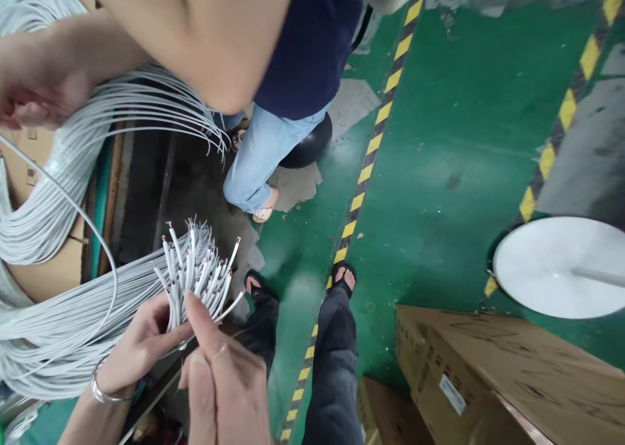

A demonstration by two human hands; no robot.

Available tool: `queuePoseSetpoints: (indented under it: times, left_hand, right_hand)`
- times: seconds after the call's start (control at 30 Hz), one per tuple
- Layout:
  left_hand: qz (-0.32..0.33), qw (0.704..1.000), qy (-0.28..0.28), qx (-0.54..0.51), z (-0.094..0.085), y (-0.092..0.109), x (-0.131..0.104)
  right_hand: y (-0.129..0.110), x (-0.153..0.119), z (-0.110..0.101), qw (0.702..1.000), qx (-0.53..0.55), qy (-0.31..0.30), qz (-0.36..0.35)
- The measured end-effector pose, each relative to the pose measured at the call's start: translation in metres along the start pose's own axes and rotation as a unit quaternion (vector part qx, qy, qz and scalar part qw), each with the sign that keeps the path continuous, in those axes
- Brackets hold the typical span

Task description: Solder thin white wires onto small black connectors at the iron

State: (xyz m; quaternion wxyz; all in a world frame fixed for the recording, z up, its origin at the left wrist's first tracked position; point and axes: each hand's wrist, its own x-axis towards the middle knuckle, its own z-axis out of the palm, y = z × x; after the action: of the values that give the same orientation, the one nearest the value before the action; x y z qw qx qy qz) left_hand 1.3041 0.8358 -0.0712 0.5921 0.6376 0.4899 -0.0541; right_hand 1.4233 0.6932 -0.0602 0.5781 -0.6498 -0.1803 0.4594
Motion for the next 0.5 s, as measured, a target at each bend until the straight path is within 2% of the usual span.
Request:
queuePoseSetpoints:
  times: [0.2, 0.5]
  left_hand:
    - [0.0, 1.0, 0.004, 0.003, -0.002, -0.003, -0.007]
    - [0.016, 1.0, -0.008, -0.024, -0.004, 0.001, -0.011]
  right_hand:
    - [-0.007, 0.011, 0.013, 0.998, 0.006, -0.062, 0.027]
    - [-0.01, 0.017, 0.024, 0.997, 0.022, -0.058, 0.05]
